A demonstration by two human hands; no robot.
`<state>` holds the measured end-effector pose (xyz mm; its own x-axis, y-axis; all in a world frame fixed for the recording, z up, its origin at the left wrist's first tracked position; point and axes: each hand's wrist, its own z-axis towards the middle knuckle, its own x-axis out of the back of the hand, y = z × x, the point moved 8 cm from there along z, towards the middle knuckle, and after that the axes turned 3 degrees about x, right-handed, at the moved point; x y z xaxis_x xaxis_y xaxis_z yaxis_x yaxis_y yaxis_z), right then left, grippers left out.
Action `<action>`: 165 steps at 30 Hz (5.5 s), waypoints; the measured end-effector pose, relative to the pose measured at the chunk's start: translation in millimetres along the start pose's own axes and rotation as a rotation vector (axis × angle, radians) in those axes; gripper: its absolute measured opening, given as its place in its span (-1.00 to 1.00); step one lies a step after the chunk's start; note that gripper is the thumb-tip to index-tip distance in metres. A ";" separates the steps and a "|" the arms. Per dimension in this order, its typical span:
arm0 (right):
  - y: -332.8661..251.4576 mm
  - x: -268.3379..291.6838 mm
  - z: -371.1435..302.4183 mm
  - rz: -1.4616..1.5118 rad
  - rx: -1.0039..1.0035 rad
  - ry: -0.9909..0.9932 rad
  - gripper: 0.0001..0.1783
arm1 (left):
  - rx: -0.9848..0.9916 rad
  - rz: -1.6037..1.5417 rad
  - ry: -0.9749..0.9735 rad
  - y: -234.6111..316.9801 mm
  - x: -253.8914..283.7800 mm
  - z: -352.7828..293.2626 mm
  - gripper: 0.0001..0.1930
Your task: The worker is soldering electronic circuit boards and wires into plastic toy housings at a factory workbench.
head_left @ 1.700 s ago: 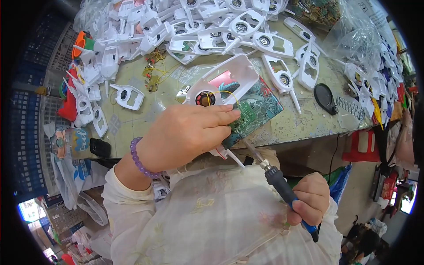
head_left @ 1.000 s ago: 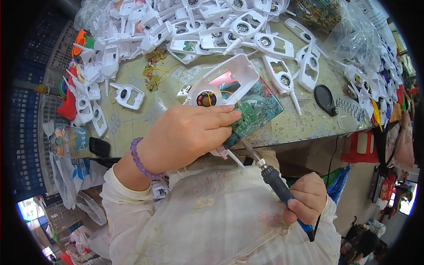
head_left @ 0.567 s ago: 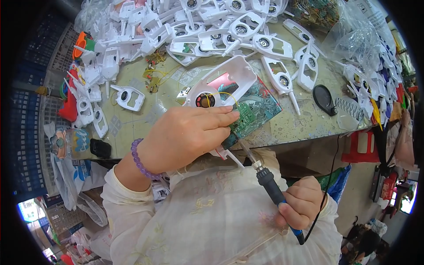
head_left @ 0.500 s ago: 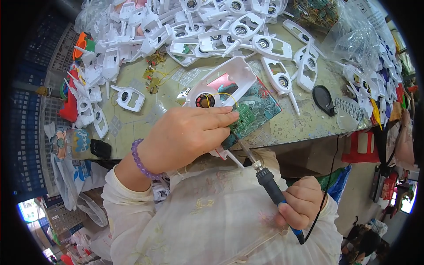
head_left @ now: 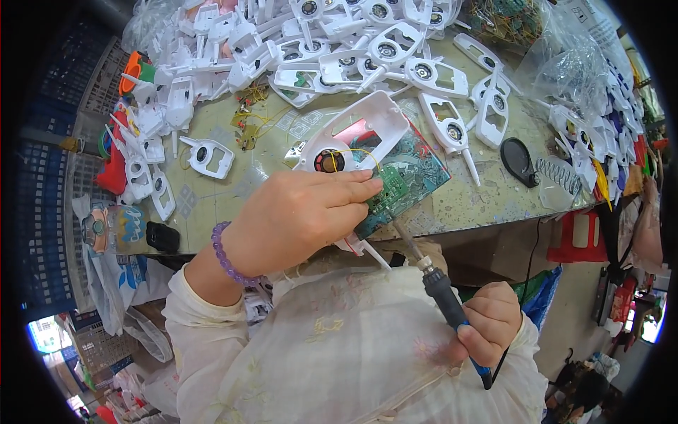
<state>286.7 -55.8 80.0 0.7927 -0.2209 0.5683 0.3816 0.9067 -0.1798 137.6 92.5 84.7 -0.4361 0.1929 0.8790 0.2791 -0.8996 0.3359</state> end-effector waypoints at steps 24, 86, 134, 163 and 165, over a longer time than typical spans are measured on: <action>82.3 -59.2 23.2 -0.103 -0.193 0.138 -0.62 | -0.052 0.008 0.101 5.7 0.0 -2.2 -0.71; 95.1 -59.2 27.7 0.000 -0.116 0.197 -0.60 | 0.042 0.129 0.074 11.1 -0.4 -4.2 -0.74; 108.4 -58.1 31.1 0.104 -0.156 0.207 -0.53 | -0.054 0.160 -0.084 7.9 -0.2 13.0 -0.81; 52.3 15.2 -17.0 0.240 -0.197 0.489 -0.81 | -0.082 0.211 -0.020 12.4 -0.1 9.4 -0.83; 51.4 14.2 -16.7 0.254 -0.195 0.471 -0.81 | -0.080 0.213 -0.025 12.5 -0.2 9.5 -0.83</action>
<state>325.5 -18.2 65.5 0.9804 -0.1815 0.0766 0.1966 0.8790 -0.4344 149.3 85.0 92.0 -0.3528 0.0043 0.9357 0.2936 -0.9490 0.1151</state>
